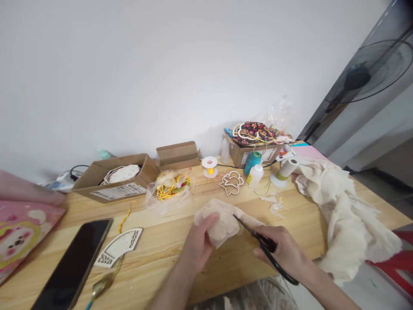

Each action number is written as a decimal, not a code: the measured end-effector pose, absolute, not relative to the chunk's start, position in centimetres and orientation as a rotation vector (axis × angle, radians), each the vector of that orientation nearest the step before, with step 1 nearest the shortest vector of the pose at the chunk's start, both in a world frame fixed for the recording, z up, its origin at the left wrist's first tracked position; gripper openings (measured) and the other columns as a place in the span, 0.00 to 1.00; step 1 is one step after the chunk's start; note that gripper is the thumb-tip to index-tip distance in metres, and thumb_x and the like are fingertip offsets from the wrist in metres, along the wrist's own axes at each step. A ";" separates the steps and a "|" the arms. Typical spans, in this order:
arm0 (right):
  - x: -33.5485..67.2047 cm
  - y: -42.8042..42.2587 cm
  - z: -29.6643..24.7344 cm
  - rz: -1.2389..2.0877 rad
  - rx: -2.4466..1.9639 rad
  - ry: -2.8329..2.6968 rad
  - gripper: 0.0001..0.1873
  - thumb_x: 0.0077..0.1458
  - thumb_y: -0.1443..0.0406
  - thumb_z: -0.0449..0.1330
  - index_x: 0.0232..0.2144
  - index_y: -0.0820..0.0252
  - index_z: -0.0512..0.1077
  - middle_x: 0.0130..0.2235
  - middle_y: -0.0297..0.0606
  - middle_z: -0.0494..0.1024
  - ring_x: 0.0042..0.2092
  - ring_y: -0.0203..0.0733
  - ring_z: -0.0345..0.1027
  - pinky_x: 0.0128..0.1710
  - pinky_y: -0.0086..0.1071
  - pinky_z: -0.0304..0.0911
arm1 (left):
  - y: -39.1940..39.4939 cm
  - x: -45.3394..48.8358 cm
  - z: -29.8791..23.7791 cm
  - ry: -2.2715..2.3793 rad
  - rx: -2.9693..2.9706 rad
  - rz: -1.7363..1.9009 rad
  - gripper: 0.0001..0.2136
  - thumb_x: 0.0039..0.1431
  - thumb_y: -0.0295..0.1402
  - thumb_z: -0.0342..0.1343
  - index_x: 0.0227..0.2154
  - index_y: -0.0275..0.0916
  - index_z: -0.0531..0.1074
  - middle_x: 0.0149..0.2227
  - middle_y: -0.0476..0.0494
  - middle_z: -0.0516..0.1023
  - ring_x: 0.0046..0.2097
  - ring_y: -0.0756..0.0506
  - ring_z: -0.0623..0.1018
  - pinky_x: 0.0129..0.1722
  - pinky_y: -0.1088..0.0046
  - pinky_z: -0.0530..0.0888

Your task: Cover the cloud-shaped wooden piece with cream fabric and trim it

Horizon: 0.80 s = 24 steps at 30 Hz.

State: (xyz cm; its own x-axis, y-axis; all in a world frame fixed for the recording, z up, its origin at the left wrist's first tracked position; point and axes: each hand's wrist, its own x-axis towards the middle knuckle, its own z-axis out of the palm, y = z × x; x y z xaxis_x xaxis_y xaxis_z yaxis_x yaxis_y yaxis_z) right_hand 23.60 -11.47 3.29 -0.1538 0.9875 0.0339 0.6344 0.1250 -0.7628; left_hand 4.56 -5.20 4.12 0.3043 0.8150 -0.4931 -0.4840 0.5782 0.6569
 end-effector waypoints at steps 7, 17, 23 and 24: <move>23.4 -12.1 2.9 1.018 -1.501 -1.766 0.22 0.47 0.50 0.55 0.31 0.64 0.69 0.23 0.31 0.64 0.24 0.32 0.51 0.21 0.25 0.48 | -4.7 4.0 3.8 0.960 0.446 0.776 0.11 0.42 0.30 0.61 0.32 0.36 0.74 0.32 0.43 0.79 0.35 0.43 0.77 0.34 0.72 0.72; 21.3 -13.2 1.6 1.201 -1.465 -1.532 0.28 0.49 0.44 0.46 0.31 0.63 0.66 0.22 0.29 0.55 0.24 0.32 0.47 0.21 0.26 0.43 | -5.8 4.8 4.3 0.940 0.522 0.896 0.11 0.44 0.31 0.59 0.34 0.37 0.72 0.31 0.45 0.78 0.34 0.45 0.77 0.32 0.74 0.71; 22.3 -12.8 3.0 1.367 -1.386 -1.544 0.31 0.47 0.41 0.46 0.30 0.64 0.67 0.21 0.28 0.53 0.22 0.30 0.44 0.19 0.25 0.40 | -5.2 4.0 4.3 0.987 0.623 0.846 0.12 0.41 0.29 0.61 0.32 0.36 0.70 0.28 0.47 0.77 0.31 0.46 0.76 0.30 0.74 0.71; 22.7 -12.7 3.3 1.404 -1.373 -1.560 0.31 0.47 0.41 0.47 0.30 0.65 0.67 0.21 0.28 0.52 0.22 0.29 0.43 0.19 0.25 0.40 | -4.9 3.7 4.4 0.993 0.647 0.823 0.13 0.40 0.29 0.62 0.33 0.36 0.70 0.28 0.46 0.77 0.30 0.46 0.76 0.30 0.73 0.72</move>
State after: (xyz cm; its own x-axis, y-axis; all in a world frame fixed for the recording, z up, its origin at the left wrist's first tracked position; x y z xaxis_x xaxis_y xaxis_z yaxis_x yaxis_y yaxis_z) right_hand 22.68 -12.65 3.34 -0.2648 0.9462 -0.1857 0.2839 -0.1075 -0.9528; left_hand 3.70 -4.92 4.40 0.3034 0.8348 -0.4594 -0.2964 0.5408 0.7872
